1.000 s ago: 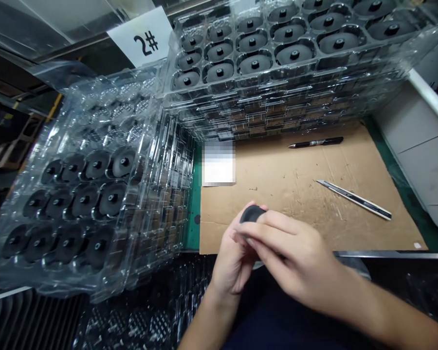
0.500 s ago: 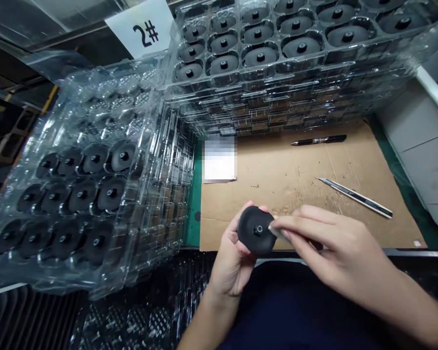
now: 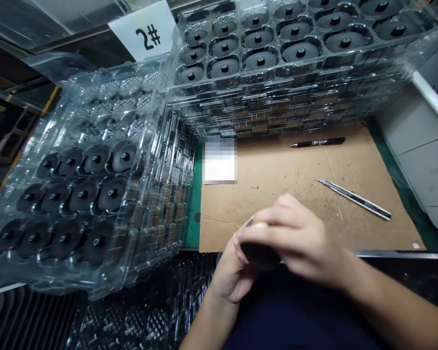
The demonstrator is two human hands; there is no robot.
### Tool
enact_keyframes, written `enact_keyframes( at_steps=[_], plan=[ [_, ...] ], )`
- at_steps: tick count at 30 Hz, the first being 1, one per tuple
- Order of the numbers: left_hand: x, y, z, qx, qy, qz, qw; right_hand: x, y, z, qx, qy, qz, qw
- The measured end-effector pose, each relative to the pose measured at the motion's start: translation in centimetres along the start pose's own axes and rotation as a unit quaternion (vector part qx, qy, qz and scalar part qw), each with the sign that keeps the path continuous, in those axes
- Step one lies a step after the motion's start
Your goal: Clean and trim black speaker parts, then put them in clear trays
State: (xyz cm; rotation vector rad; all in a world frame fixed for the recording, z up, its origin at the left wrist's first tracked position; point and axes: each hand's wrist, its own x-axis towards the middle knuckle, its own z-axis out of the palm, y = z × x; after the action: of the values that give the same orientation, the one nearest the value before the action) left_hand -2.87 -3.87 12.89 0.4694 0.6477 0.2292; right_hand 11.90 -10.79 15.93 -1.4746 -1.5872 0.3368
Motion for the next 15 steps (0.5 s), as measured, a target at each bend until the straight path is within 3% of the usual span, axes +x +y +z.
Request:
enact_keyframes(
  at_steps=[3, 6, 11, 15],
  plan=[
    [-0.2, 0.0, -0.4, -0.017, -0.046, 0.007, 0.999, -0.6, 2.7, -0.4, -0.04, 0.029, 0.15, 0.988],
    [-0.4, 0.2, -0.7, -0.035, -0.077, 0.002, 0.996, -2.8, 5.0, 0.0, -0.072, -0.003, 0.275, 0.959],
    [-0.4, 0.4, -0.8, -0.037, -0.079, 0.006, 0.996, -8.1, 6.2, 2.5, -0.029, -0.084, 0.309, 0.947],
    [-0.2, 0.4, -0.5, -0.039, -0.094, -0.006, 0.995, -9.3, 6.1, 1.2, -0.038, -0.077, 0.339, 0.937]
  ],
)
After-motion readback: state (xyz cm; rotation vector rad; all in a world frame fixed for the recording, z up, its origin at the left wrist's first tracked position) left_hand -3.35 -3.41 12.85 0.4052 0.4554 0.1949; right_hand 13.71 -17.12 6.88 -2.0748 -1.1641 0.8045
